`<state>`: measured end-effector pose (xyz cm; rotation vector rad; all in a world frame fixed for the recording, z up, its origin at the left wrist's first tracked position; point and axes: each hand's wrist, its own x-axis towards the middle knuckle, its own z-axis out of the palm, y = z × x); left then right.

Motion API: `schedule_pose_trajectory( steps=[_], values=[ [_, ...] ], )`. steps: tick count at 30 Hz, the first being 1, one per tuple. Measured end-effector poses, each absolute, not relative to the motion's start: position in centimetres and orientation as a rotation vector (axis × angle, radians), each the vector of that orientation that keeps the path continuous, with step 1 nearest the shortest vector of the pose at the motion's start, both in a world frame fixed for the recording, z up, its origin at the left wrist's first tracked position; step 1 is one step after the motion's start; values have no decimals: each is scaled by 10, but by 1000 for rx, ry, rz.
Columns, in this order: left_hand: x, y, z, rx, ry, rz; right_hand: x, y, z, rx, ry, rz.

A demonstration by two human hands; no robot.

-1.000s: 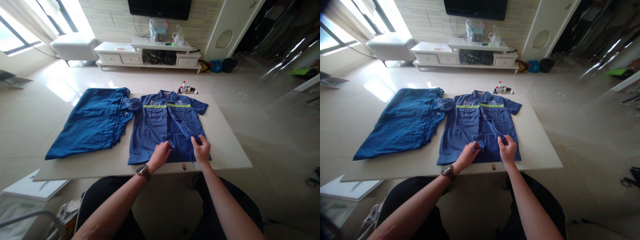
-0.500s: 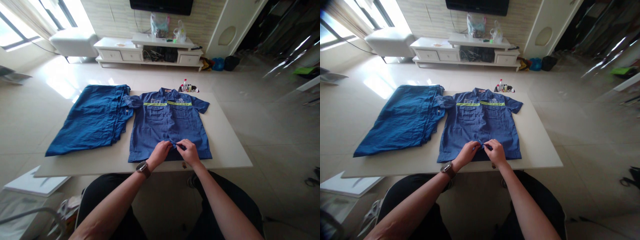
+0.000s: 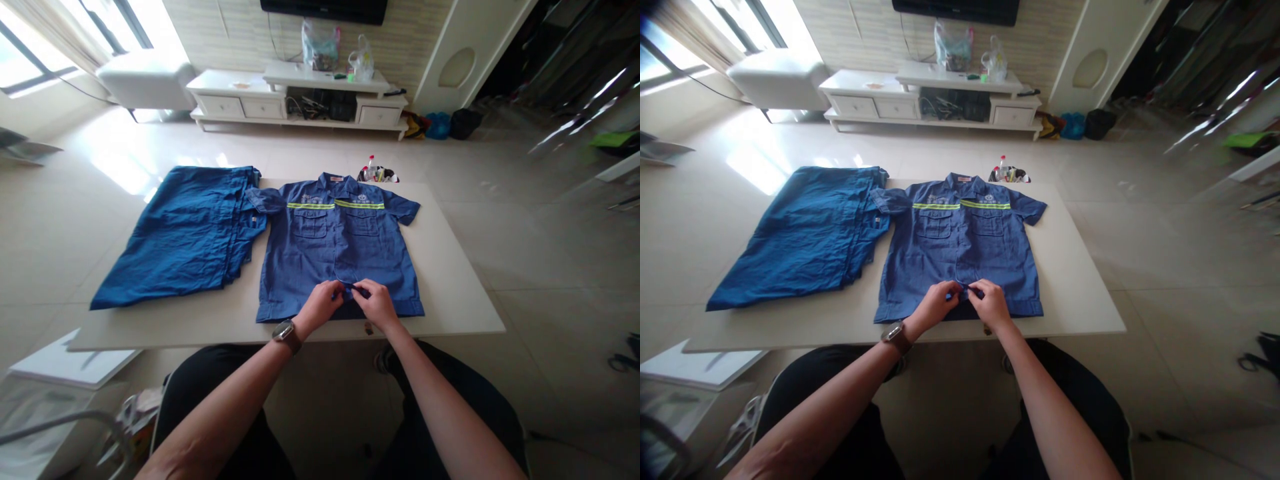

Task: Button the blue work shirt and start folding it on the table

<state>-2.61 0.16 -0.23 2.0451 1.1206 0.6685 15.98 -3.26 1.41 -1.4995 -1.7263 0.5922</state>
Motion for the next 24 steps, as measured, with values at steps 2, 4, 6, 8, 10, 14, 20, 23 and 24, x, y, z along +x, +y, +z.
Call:
schedule_pose_trajectory(
  steps=[2,4,6,8,10,14,20,23,24],
  values=[
    [-26,1,2,2051,1122,650,160,-33,13,-1492,-1731,605],
    [-26,1,5,2048,1134,645,160,-33,12,-1487,-1732,631],
    [-26,2,6,2032,1150,651,160,-33,11,-1484,-1731,658],
    [-26,2,6,2001,1161,667,160,-33,10,-1487,-1733,677],
    [-26,1,6,1962,1164,687,160,-33,10,-1493,-1734,688],
    [-26,0,7,1899,1164,724,158,-33,9,-1483,-1746,672],
    [-24,-1,6,1759,1220,818,157,-34,7,-1445,-1788,626],
    [-24,-2,7,1695,1235,826,156,-34,10,-1426,-1808,624],
    [-25,-2,7,1684,1233,824,156,-34,11,-1422,-1815,624]
  ],
)
